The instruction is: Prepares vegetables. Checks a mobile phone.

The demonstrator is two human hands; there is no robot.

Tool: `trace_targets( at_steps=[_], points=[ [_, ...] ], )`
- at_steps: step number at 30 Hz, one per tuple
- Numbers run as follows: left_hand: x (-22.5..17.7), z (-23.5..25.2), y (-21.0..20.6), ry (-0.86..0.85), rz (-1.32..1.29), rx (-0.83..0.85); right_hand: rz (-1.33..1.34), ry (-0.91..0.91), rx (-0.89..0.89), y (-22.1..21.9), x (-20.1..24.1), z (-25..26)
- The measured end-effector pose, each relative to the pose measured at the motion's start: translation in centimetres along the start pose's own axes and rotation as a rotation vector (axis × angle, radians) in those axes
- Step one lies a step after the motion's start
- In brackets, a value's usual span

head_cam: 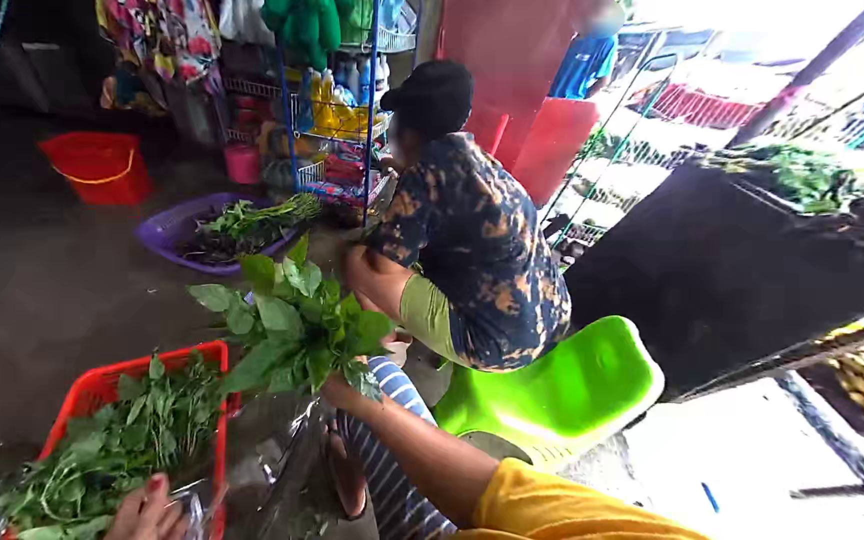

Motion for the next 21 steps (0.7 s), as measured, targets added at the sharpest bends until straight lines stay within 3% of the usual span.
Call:
trace_targets(
  at_steps=[3,7,10,17,21],
  points=[
    [0.9,0.2,-0.2,-0.143,-0.158,0.229,0.129,-0.094,0.116,-0.4,1.9,-1.1],
    [-4.2,-3.1,-3.4,-0.111,-0.174,0.093,0.315,-0.060,0.143,-4.6,-0.5,-1.9],
    [-3.5,-2.3,-2.4,-0.060,-0.160,-0.027,0.508,-0.126,0.223,-8.4,-2.8,-2.1],
    [-1.8,-0.9,-0.6,-0.203,-0.243,-0.050,0.674,-0.112,0.351,-14.6,-2.6,-2.3],
    [-2.3,-1.0,-1.1,-0.142,-0.312,0.074,0.634,-0.113,0.338,-15.9,-3.4,-1.5]
  ],
)
Point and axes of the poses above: each hand's wrist, its own z-axis towards the middle knuckle, its own y-axis out of the back of the hand, x = y × z, the point moved 4 cm from there along z, towards the middle knuckle, and after that the axes turned 12 degrees about x, right-handed, at the moved point
